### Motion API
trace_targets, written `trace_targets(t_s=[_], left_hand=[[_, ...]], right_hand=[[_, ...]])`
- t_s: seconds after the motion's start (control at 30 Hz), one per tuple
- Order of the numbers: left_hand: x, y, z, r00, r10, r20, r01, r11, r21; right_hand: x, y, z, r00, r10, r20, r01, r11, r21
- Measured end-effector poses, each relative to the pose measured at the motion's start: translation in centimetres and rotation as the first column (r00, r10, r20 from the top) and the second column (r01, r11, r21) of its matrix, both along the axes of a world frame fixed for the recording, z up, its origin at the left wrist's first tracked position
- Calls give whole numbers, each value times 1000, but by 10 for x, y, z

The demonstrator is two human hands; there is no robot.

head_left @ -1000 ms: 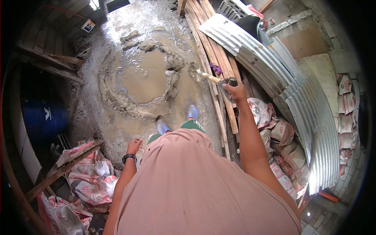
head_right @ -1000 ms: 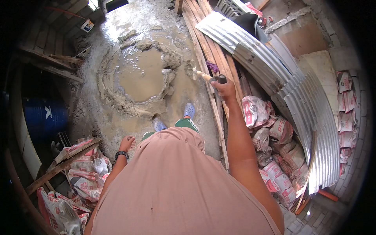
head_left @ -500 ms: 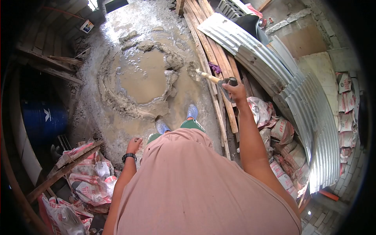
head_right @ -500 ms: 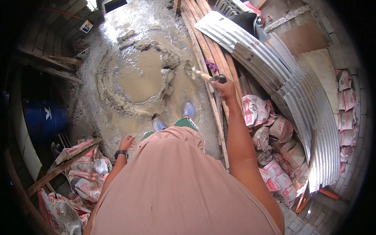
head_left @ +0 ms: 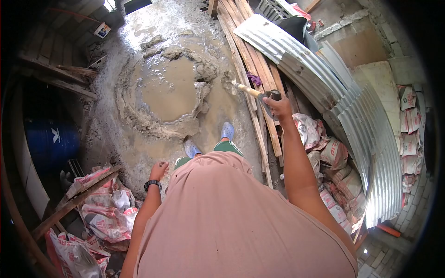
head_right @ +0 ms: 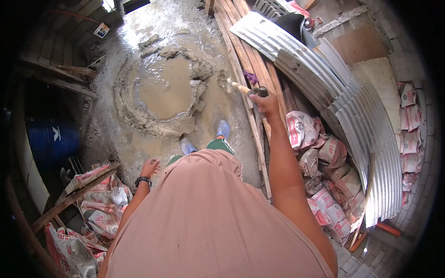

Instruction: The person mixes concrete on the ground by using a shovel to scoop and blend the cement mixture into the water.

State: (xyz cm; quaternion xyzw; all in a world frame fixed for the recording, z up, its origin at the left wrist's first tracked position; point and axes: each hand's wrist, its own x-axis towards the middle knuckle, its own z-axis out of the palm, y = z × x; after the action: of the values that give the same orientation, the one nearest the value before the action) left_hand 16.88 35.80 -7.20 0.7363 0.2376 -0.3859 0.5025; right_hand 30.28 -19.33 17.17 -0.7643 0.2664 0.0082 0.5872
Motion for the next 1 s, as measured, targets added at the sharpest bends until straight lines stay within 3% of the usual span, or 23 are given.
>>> trace_targets(t_s=[1.0], left_hand=[[-4, -9, 10, 1000, 9, -1, -9, 1000, 24]], right_hand=[[6, -6, -9, 1000, 9, 28, -9, 1000, 13]])
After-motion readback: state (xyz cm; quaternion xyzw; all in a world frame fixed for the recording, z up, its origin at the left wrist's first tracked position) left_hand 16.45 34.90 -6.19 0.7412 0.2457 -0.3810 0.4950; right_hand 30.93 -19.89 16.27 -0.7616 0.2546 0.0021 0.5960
